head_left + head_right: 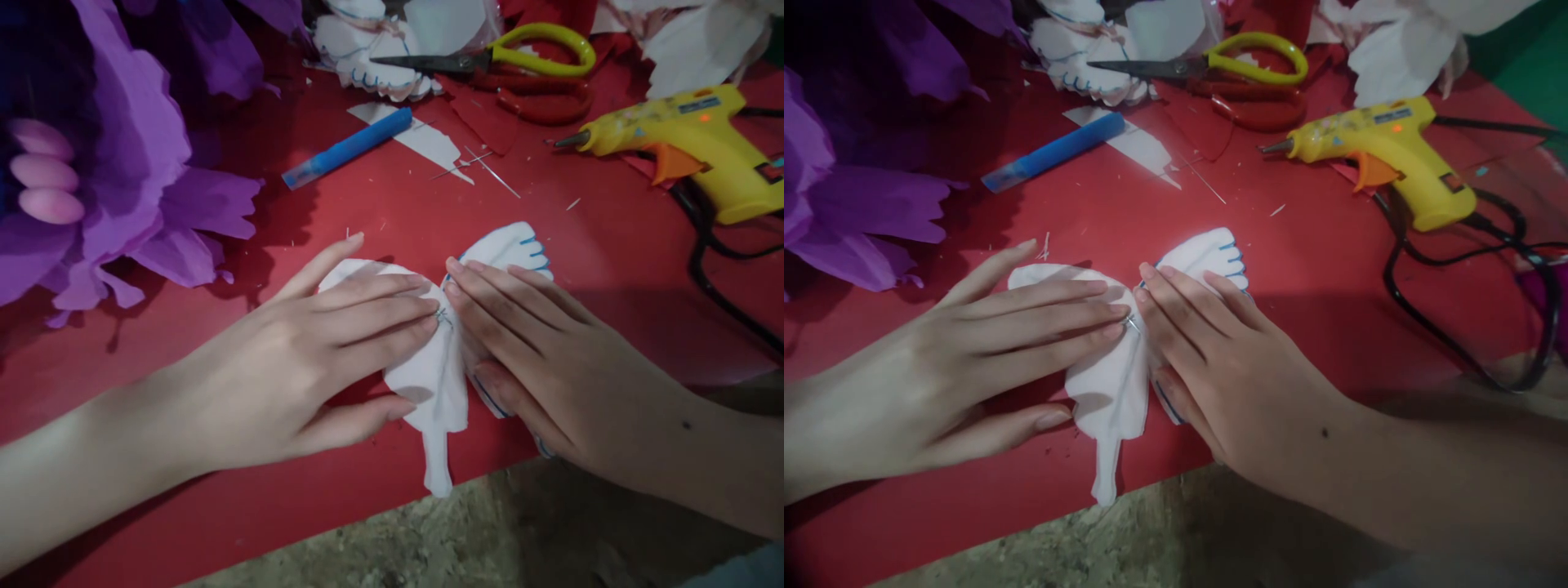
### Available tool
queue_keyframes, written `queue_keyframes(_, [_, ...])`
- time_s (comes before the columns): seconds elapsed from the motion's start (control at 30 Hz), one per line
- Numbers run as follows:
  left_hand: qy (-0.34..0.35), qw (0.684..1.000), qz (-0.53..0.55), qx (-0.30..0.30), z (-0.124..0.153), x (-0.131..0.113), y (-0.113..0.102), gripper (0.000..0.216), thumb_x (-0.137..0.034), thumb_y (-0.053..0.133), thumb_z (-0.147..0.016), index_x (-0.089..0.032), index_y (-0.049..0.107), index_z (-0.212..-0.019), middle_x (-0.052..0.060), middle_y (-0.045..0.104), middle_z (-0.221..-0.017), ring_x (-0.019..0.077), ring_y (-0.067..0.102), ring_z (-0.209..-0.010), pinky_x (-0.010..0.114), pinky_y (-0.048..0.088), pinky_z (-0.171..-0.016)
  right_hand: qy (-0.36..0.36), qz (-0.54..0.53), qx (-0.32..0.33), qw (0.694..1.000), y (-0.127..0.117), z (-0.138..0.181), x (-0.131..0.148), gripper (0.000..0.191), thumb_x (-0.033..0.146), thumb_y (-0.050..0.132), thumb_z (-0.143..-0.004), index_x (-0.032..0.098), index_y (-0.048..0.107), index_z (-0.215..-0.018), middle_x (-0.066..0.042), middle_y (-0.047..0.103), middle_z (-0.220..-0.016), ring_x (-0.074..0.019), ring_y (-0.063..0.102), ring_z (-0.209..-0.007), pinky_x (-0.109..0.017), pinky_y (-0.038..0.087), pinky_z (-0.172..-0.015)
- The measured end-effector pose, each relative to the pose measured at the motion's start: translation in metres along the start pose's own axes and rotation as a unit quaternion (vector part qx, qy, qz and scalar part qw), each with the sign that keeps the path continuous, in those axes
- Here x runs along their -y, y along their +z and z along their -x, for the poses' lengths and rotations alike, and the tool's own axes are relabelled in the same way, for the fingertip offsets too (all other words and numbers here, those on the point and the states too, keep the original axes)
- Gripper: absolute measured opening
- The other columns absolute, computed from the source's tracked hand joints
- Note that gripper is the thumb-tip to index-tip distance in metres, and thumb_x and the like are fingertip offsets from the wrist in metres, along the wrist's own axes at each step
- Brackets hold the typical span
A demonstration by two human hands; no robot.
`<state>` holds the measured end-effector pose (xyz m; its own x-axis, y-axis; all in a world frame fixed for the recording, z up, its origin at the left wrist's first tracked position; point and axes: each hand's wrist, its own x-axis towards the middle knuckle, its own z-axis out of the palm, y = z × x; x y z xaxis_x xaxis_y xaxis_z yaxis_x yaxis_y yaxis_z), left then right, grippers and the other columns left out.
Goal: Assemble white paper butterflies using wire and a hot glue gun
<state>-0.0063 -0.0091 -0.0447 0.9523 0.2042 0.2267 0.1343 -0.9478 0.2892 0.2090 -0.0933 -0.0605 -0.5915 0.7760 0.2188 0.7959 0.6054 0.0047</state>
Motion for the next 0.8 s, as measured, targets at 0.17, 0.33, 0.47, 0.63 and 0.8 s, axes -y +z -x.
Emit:
queue_keyframes(0.17, [0.025,0.998,-0.048,-0.010,0.0009,0.0016,0.0033,0.039,-0.039,0.043,-0.093,-0.009,0.057,-0.114,0.009,0.062,-0.120,0.0239,0.050,-0.121,0.047,0.019,-0.114,0.003,0.005,0.000,1.000,-0.0004,0.0002,0.0005,0.045,0.020,0.028,-0.091,-0.004,0.046,-0.125,-0.018,0.044,-0.133,-0.0299,0.040,-0.124,-0.046,0.038,-0.099])
queue_keyframes(0.33, [0.038,0.996,-0.077,-0.031,0.0006,0.0012,0.0065,0.040,-0.041,0.044,-0.092,-0.009,0.058,-0.112,0.011,0.063,-0.119,0.0241,0.052,-0.119,0.045,0.024,-0.112,0.000,0.009,0.005,1.000,-0.0024,-0.0008,0.0000,0.044,0.019,0.029,-0.091,-0.004,0.046,-0.126,-0.018,0.044,-0.132,-0.0289,0.040,-0.124,-0.045,0.038,-0.099])
queue_keyframes(0.47, [0.027,0.998,-0.047,-0.023,0.0027,0.0028,0.0070,0.040,-0.040,0.045,-0.091,-0.010,0.057,-0.114,0.012,0.063,-0.118,0.0241,0.051,-0.119,0.046,0.027,-0.110,0.004,0.011,0.007,1.000,-0.0030,-0.0002,0.0000,0.045,0.019,0.030,-0.091,-0.003,0.044,-0.127,-0.017,0.044,-0.134,-0.0273,0.040,-0.124,-0.044,0.039,-0.099])
queue_keyframes(0.63, [0.008,0.999,0.005,-0.033,0.0060,0.0043,0.0065,0.037,-0.034,0.040,-0.093,-0.014,0.052,-0.121,0.009,0.059,-0.125,0.0199,0.044,-0.126,0.043,0.020,-0.113,0.013,0.007,0.006,1.000,-0.0012,0.0019,0.0003,0.046,0.021,0.028,-0.092,-0.001,0.043,-0.130,-0.015,0.041,-0.136,-0.0253,0.037,-0.127,-0.044,0.038,-0.101])
queue_keyframes(0.8, [-0.007,0.999,0.027,-0.026,0.0051,0.0027,0.0043,0.036,-0.031,0.041,-0.092,-0.017,0.052,-0.123,0.008,0.058,-0.126,0.0209,0.044,-0.126,0.045,0.021,-0.113,0.014,-0.007,0.013,1.000,-0.0017,0.0020,-0.0007,0.046,0.021,0.028,-0.091,0.000,0.042,-0.130,-0.016,0.040,-0.137,-0.0259,0.037,-0.127,-0.046,0.040,-0.100])
